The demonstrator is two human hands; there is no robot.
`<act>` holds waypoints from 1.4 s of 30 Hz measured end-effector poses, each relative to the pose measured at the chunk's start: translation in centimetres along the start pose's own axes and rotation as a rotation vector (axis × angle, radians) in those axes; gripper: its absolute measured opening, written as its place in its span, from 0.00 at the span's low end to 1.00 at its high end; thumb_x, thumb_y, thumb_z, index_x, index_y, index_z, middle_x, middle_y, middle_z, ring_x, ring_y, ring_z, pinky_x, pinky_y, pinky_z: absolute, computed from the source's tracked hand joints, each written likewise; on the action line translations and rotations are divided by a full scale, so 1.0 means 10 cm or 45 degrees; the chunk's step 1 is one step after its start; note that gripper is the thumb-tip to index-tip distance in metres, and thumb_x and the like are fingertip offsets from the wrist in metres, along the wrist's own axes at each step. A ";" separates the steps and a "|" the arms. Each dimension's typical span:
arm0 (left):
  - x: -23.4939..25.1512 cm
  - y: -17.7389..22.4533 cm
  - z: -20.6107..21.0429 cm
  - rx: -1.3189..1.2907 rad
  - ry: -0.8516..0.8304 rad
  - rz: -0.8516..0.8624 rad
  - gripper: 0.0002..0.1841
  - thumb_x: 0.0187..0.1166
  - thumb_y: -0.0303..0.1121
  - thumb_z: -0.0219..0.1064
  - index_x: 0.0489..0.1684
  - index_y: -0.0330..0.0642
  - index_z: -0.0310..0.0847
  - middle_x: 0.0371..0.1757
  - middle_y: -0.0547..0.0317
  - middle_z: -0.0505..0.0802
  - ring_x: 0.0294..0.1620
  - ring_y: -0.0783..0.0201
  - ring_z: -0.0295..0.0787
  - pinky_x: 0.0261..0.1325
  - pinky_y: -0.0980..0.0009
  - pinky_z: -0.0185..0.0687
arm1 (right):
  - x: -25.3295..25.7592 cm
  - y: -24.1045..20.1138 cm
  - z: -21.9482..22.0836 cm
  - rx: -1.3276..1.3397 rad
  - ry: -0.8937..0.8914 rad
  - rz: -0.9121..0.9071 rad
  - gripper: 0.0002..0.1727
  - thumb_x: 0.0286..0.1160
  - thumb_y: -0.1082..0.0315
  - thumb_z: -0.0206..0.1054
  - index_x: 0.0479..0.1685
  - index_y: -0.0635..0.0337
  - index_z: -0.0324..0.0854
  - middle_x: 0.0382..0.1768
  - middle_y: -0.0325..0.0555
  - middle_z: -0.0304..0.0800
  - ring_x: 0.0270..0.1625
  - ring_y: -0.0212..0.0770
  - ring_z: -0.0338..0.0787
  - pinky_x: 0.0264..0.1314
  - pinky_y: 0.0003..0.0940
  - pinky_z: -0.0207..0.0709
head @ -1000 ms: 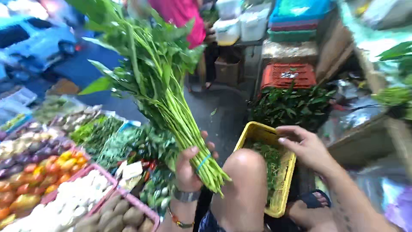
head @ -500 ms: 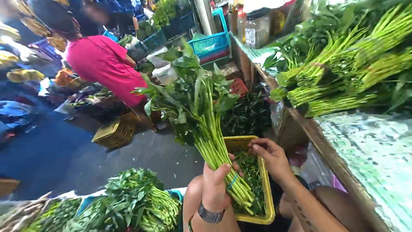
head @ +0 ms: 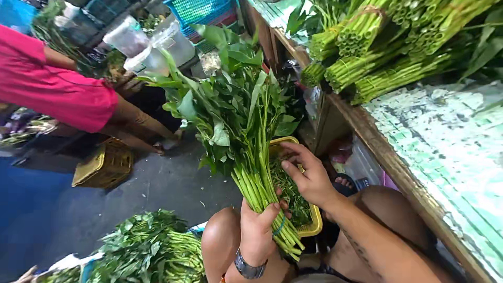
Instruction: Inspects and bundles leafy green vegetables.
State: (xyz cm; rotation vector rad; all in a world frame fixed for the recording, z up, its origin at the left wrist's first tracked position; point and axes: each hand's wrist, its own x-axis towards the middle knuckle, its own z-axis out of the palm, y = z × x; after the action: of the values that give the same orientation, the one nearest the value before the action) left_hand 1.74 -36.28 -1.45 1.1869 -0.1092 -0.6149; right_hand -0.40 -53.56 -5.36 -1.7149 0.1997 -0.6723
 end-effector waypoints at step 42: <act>-0.29 -0.22 -0.68 0.987 0.308 0.031 0.48 0.60 0.45 0.86 0.81 0.34 0.64 0.56 0.49 0.92 0.54 0.63 0.93 0.61 0.62 0.92 | -0.45 0.02 0.65 0.934 -0.416 0.747 0.34 0.70 0.76 0.74 0.78 0.66 0.65 0.61 0.54 0.89 0.62 0.43 0.92 0.68 0.39 0.88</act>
State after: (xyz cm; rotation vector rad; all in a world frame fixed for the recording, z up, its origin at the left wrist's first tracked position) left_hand 1.14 -29.63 -5.41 1.9968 -0.1634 -0.4038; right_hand -0.53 -45.99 -7.68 -0.9579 0.1827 -0.0010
